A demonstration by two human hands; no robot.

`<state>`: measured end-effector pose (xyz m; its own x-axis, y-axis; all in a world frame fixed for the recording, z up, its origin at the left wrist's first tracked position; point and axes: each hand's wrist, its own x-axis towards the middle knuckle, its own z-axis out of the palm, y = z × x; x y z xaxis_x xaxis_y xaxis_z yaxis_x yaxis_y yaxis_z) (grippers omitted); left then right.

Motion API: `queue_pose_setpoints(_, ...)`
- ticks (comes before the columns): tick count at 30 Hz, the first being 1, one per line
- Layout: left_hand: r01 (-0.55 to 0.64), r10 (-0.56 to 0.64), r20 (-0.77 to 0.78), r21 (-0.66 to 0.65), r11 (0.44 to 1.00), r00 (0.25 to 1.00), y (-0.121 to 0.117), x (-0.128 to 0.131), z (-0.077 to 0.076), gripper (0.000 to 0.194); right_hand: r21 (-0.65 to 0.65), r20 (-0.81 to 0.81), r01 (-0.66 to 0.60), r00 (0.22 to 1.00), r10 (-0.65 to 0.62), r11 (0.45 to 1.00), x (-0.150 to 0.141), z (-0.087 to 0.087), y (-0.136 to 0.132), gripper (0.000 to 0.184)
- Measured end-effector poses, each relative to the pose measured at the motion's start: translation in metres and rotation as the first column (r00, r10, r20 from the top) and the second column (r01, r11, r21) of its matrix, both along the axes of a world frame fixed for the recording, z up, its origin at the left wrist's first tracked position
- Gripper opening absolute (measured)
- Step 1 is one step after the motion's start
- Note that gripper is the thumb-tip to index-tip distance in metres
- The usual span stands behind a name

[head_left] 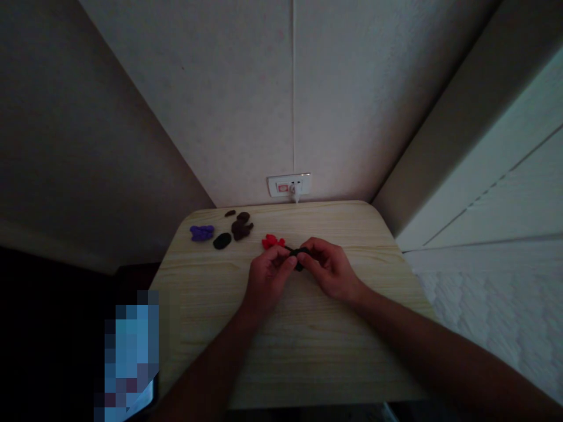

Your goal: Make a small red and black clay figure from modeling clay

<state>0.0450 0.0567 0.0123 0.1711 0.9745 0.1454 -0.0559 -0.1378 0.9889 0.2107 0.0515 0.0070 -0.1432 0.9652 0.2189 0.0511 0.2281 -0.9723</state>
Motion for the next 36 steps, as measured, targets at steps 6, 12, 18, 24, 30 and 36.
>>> queue_pose_setpoints(6, -0.027, 0.029, 0.042, -0.042, 0.999, 0.999, 0.0028, 0.0024, -0.0025, 0.017, 0.016, 0.06, -0.043, 0.997, 0.042, 0.999, 0.0035, 0.0003, 0.0022, 0.022)
queue_pose_setpoints(12, -0.14, 0.144, -0.079, 0.053, 0.989, 0.986, 0.0042, -0.0023, -0.001, 0.012, -0.145, -0.154, -0.097, 0.985, 0.074, 0.985, 0.0041, -0.0002, 0.006, 0.032)
queue_pose_setpoints(18, -0.138, 0.145, -0.092, 0.078, 0.987, 0.985, 0.001, -0.0031, -0.0006, 0.01, -0.151, -0.114, -0.028, 0.993, 0.01, 0.988, 0.0018, 0.0026, 0.0023, 0.036)
queue_pose_setpoints(24, -0.025, 0.04, 0.137, -0.113, 0.993, 0.99, 0.0022, 0.0031, -0.0015, 0.02, -0.061, -0.085, 0.035, 0.996, -0.04, 0.998, 0.0013, 0.0024, 0.0018, 0.034)
queue_pose_setpoints(30, -0.02, 0.037, 0.12, -0.142, 0.99, 0.992, 0.0039, 0.0024, 0.0015, 0.018, -0.06, -0.11, -0.005, 0.994, -0.002, 0.998, 0.0044, -0.0012, 0.0052, 0.03)
queue_pose_setpoints(36, -0.031, 0.033, 0.028, -0.06, 0.998, 0.999, 0.0021, 0.0001, 0.003, 0.013, -0.143, -0.194, -0.092, 0.979, 0.063, 0.985, 0.0015, -0.0013, 0.0038, 0.03)
